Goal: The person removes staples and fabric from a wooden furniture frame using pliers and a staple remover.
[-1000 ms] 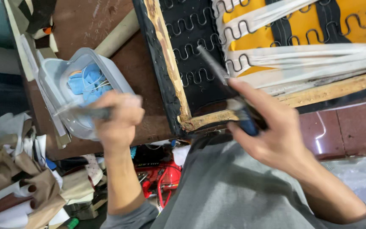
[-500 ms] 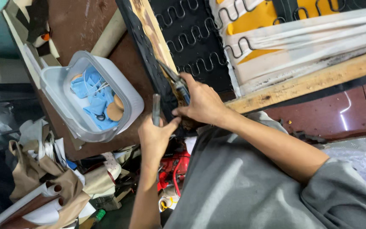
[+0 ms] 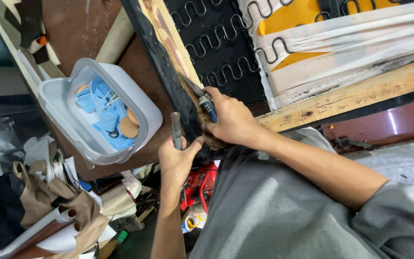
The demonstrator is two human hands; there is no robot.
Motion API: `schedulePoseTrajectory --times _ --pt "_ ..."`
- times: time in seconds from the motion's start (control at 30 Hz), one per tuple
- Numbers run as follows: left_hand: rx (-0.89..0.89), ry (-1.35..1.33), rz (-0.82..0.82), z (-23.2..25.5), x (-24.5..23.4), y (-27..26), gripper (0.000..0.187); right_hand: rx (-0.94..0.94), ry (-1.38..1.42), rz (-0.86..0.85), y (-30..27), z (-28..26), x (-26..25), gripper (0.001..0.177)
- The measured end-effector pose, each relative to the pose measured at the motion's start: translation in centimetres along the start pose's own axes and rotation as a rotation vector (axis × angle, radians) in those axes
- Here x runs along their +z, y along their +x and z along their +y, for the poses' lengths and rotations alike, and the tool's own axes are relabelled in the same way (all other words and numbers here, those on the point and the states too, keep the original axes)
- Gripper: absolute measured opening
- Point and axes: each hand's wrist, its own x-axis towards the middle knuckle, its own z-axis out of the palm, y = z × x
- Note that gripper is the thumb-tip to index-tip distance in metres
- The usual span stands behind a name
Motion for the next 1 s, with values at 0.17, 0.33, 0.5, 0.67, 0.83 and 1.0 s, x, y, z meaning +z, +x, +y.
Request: schedulePoseTrajectory --times 0.17,0.33,0.5,0.67,0.83,1.0 --pt "-0.035 -0.092 -0.012 0.5 0.0 -0.3 0.047 -0.192 0.235 0.015 0.6 1.4 -0.7 0.083" --pt "-0.032 -0.143 -0.040 1.0 -0.1 -0.5 0.039 0.021 0.420 0.038 0.4 -0.6 1.2 0.084" --pt "-0.050 -0.062 -0.031 0.9 -0.4 -0.2 0.049 -0.081 0.264 0.036 0.3 -1.8 0.5 0.082" --pt "0.004 -0.068 -0.025 0.9 -0.4 -0.5 0.050 -0.056 0.300 -0.041 0.6 -1.7 -0.4 0.083" --pt "-0.085 -0.169 -0.086 1.1 -0.9 -0.4 0.053 -0.019 0.557 -0.207 2.1 -0.2 -0.7 0.077" --pt "-0.115 -0.274 -0.142 0.8 -1.9 -0.8 0.053 0.000 0.545 -0.227 1.8 -0.2 -0.5 0.076"
